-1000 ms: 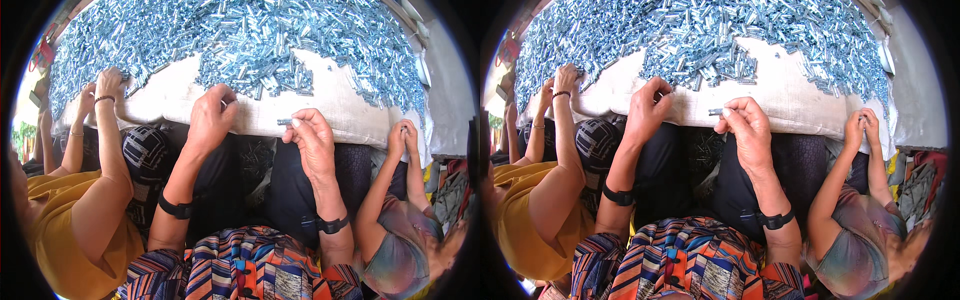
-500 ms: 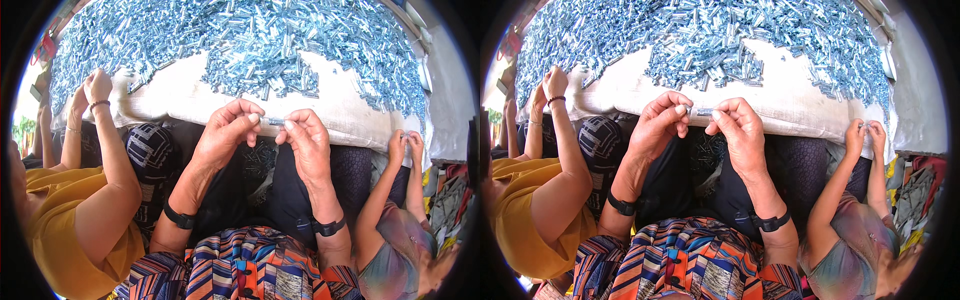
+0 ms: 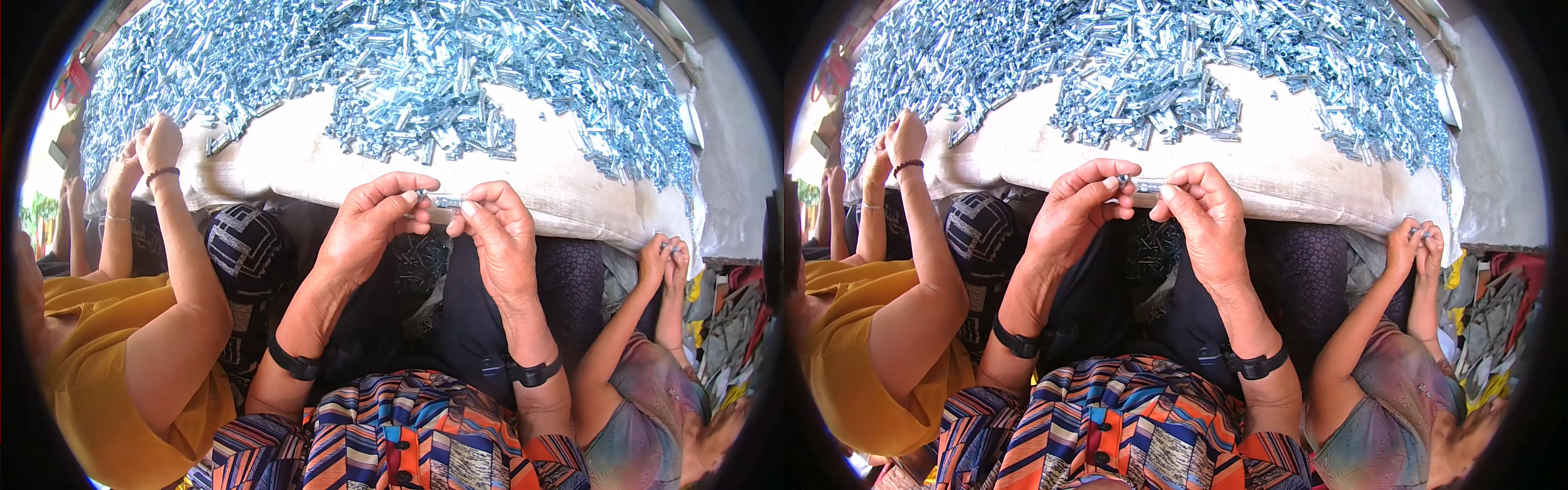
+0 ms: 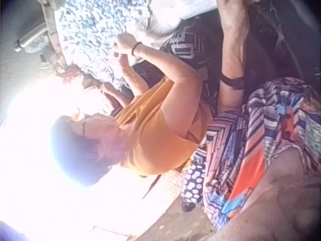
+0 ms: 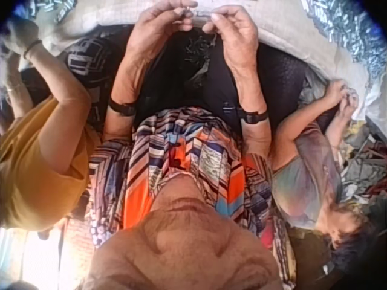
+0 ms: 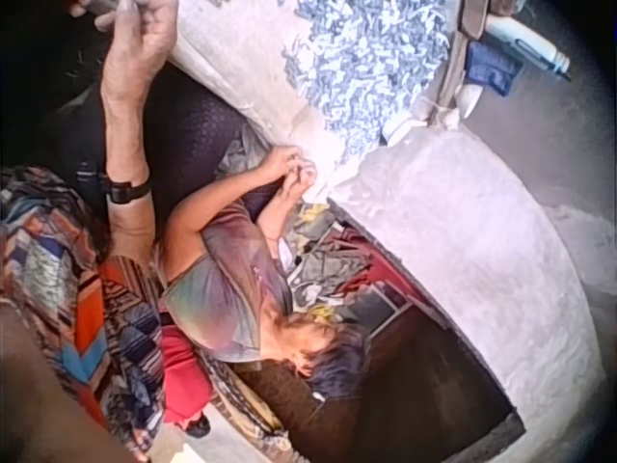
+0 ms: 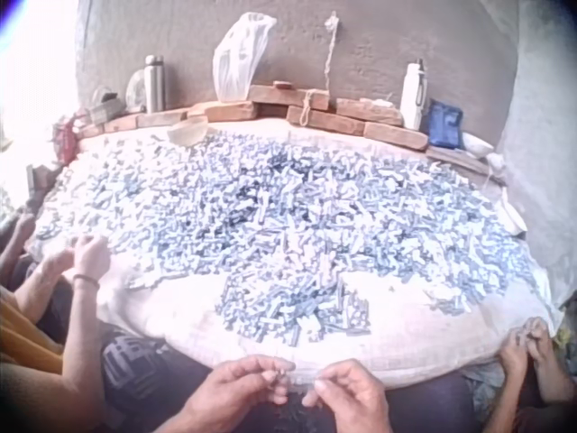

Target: Inspecting and sorting a large quantity of small metal components by hand.

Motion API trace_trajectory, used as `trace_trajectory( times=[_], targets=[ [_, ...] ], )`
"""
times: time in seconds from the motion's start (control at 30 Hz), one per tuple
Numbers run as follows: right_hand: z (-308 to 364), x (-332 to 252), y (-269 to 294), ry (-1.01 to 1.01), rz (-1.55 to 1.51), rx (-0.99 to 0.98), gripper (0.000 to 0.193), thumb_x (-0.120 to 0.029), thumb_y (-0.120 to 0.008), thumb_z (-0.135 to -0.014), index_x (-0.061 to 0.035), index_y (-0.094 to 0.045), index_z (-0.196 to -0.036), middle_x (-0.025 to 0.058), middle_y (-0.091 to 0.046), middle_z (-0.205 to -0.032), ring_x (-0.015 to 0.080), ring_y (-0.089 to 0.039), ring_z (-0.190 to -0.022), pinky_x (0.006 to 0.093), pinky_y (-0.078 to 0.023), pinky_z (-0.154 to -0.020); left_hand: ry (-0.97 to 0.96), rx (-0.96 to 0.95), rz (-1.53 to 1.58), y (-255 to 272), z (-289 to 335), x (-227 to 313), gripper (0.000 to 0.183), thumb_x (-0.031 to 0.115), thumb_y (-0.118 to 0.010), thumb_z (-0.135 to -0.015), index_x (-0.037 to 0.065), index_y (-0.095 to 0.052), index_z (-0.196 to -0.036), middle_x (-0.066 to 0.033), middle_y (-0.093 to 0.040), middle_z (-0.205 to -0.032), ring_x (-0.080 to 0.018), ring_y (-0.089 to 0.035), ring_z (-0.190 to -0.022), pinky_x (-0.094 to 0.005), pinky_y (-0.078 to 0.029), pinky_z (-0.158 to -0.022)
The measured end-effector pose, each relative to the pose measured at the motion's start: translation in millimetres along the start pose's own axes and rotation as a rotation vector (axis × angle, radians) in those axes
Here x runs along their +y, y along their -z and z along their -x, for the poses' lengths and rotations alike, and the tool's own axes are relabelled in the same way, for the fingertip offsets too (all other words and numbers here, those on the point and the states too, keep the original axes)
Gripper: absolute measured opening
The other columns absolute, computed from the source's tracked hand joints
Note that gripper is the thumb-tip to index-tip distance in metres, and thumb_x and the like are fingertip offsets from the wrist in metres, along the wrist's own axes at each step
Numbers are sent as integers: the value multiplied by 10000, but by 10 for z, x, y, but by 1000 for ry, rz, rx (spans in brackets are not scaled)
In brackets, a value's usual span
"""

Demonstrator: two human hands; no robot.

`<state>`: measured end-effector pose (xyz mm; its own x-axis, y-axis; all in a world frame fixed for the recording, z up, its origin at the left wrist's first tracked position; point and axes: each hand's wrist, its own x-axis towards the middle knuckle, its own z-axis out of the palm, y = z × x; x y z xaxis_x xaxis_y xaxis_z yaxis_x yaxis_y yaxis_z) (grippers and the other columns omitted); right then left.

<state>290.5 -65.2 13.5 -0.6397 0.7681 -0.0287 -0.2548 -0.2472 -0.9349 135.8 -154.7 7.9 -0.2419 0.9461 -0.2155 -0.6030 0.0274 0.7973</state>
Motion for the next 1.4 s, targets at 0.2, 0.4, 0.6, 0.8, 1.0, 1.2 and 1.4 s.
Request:
trace_trajectory(
  times=[0.2,0.4,0.6,0.8,1.0,1.2,1.4],
  targets=[
    [4,18,-5,5,26,-8,60,-24,-559,-895,-20,-521,-942,42,-590,-781,103,-600,-698,225,-491,-673,-61,2,6,-46,19,-29,200,97,-574,-894,-7,-586,-1064,-33,-599,-829,-103,-590,-745,-233,-512,-684],
    [6,45,45,-6,-108,-71,60,-48,-550,-908,-27,-520,-956,54,-597,-801,119,-606,-704,252,-504,-690,-62,-51,-29,-14,14,2,134,87,-628,-864,0,-598,-963,-29,-600,-813,-96,-581,-712,-223,-494,-649],
    [15,80,107,-157,-241,-127,103,-122,-558,-921,-32,-522,-954,65,-599,-800,140,-608,-681,281,-517,-665,-175,-113,-272,15,41,39,119,93,-643,-862,12,-607,-942,-8,-600,-799,-61,-542,-694,-203,-451,-620],
    [90,151,101,-374,-522,-264,155,-199,-543,-935,-44,-534,-937,65,-598,-750,138,-560,-559,277,-468,-534,-85,-349,-167,-19,81,19,113,78,-630,-873,13,-574,-946,-21,-608,-797,-92,-580,-729,-231,-493,-652],
    [145,109,144,-391,-565,-279,158,-207,-544,-935,-50,-526,-916,55,-595,-736,130,-543,-550,260,-441,-517,-30,-340,-130,-103,108,-47,189,101,-714,-799,33,-604,-937,9,-574,-832,-69,-529,-781,-219,-426,-706],
    [6,-131,210,-152,499,-302,158,-155,-659,-853,-21,-607,-918,37,-602,-763,143,-566,-621,260,-472,-591,-194,-31,-401,237,81,144,212,119,-689,-810,18,-622,-985,12,-584,-813,-58,-525,-757,-211,-427,-689],
    [-633,-20,-321,784,1267,-117,237,-152,-656,-781,-81,-618,-1004,113,-585,-1105,294,-500,-1080,438,-369,-931,-545,491,-1036,459,-117,185,114,86,-630,-826,8,-615,-908,-68,-606,-796,-164,-572,-691,-292,-457,-652]
  ],
)
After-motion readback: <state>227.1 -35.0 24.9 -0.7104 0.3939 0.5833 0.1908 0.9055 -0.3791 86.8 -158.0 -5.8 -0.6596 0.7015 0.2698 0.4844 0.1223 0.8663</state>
